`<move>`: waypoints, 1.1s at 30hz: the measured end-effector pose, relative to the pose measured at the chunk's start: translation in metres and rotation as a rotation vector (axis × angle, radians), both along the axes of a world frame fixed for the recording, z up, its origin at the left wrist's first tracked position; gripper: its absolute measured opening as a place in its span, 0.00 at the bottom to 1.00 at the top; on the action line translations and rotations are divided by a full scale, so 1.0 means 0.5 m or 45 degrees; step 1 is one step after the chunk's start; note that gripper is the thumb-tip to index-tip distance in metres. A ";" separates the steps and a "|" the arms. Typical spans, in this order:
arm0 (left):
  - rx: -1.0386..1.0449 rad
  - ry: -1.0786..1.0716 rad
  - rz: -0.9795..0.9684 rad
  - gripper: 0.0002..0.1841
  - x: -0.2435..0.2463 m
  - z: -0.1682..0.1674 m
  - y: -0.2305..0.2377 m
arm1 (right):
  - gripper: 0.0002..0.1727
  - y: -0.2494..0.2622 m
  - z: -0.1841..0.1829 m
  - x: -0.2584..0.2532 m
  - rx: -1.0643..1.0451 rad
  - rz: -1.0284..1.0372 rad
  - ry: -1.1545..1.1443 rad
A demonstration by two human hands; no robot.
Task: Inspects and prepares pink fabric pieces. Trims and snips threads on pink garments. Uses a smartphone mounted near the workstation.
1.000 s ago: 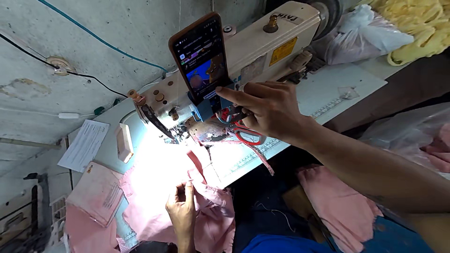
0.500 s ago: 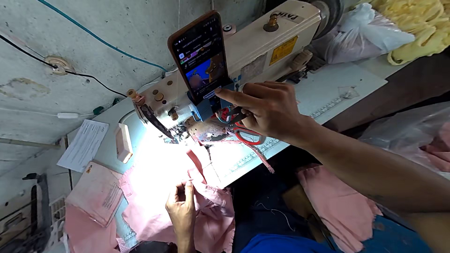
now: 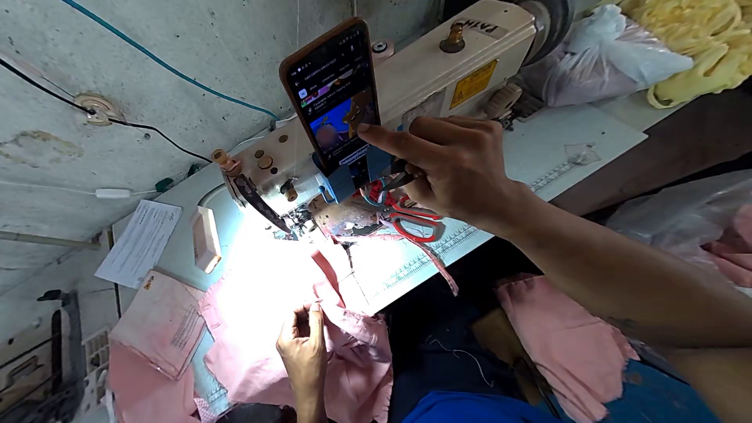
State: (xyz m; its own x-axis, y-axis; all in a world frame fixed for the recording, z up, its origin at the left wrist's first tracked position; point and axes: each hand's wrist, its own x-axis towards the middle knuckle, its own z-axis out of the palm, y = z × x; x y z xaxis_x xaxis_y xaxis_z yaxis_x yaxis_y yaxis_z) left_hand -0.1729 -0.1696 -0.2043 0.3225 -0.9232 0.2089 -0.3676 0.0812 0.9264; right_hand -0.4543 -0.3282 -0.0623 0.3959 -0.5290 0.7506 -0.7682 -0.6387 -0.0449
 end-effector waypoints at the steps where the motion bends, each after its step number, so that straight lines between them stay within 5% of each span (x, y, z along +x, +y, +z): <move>1: -0.003 -0.008 0.000 0.04 0.000 0.000 0.000 | 0.25 -0.001 0.002 0.001 -0.004 -0.003 0.001; 33: -0.005 -0.018 -0.001 0.04 0.000 0.001 0.001 | 0.25 -0.006 -0.007 0.007 0.036 0.069 0.052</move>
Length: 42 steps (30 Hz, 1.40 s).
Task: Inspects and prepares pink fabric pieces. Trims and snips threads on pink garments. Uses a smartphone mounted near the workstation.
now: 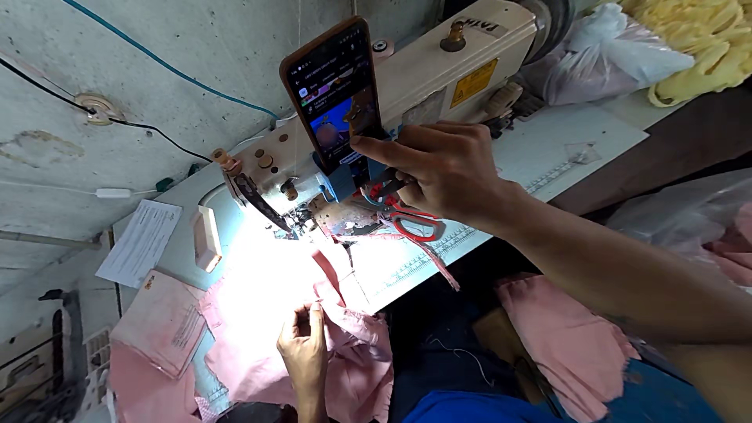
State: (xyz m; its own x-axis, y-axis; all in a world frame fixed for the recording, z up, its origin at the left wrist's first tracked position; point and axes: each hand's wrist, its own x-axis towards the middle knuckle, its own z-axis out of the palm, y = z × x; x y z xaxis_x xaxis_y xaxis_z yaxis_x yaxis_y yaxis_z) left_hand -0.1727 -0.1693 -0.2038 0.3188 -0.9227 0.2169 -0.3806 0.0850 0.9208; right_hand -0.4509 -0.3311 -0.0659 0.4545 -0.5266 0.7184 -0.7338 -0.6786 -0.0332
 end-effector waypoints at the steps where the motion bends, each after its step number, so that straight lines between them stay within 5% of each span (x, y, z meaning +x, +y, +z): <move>1: 0.002 0.004 -0.002 0.04 0.000 0.000 0.000 | 0.26 -0.003 0.002 0.001 0.000 -0.012 -0.004; 42: 0.006 0.022 0.010 0.04 -0.001 -0.003 0.000 | 0.26 -0.004 0.013 -0.005 -0.005 0.001 0.004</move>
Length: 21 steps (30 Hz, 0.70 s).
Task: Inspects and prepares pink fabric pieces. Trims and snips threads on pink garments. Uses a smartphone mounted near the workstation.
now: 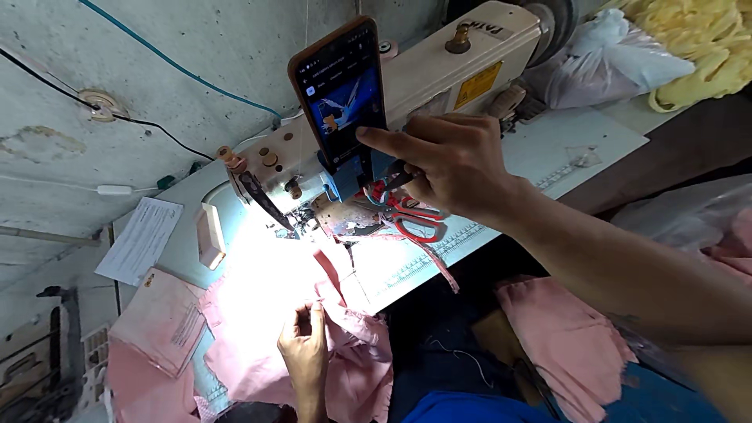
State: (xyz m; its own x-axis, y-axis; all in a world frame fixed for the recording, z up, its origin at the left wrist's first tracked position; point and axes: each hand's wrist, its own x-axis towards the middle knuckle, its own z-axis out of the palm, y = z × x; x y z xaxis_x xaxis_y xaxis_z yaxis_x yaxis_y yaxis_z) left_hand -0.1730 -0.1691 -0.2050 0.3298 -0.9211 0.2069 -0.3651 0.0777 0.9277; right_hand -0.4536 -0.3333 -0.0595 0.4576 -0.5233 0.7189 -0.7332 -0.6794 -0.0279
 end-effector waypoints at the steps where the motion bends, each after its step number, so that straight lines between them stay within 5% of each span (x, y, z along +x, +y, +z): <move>1: 0.007 0.004 0.002 0.04 0.000 0.000 0.000 | 0.26 0.002 -0.004 -0.001 0.006 0.010 0.008; 21: -0.005 -0.036 -0.002 0.04 0.000 0.002 0.000 | 0.25 -0.008 0.000 -0.006 0.003 -0.032 0.004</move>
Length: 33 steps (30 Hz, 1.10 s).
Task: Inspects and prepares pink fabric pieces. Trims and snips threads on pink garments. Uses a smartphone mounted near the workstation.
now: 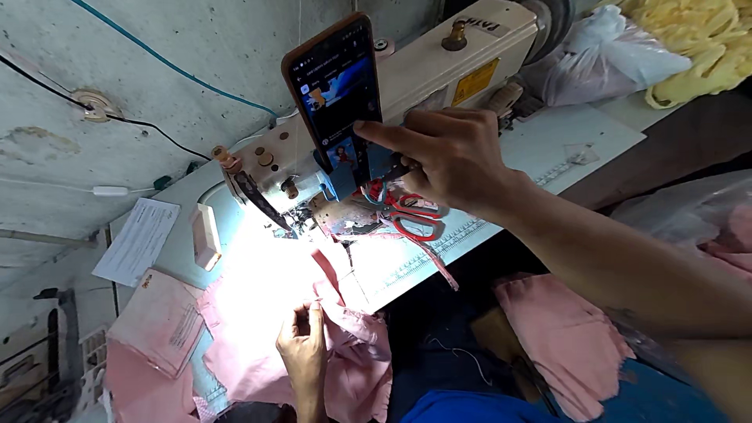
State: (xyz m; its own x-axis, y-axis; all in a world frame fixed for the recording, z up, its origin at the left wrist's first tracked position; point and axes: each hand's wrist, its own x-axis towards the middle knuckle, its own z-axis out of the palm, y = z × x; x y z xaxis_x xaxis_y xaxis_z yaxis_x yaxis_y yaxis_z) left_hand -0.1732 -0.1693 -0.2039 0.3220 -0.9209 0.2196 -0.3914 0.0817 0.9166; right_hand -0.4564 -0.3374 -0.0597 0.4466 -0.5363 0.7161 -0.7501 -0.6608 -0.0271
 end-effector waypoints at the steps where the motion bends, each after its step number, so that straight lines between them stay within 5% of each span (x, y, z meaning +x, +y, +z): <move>1: 0.001 0.001 -0.002 0.04 0.000 -0.001 0.000 | 0.26 -0.002 0.003 0.001 -0.006 -0.015 -0.018; 33: -0.009 0.011 -0.002 0.04 0.000 -0.001 -0.001 | 0.25 0.005 -0.007 -0.001 -0.003 0.079 0.018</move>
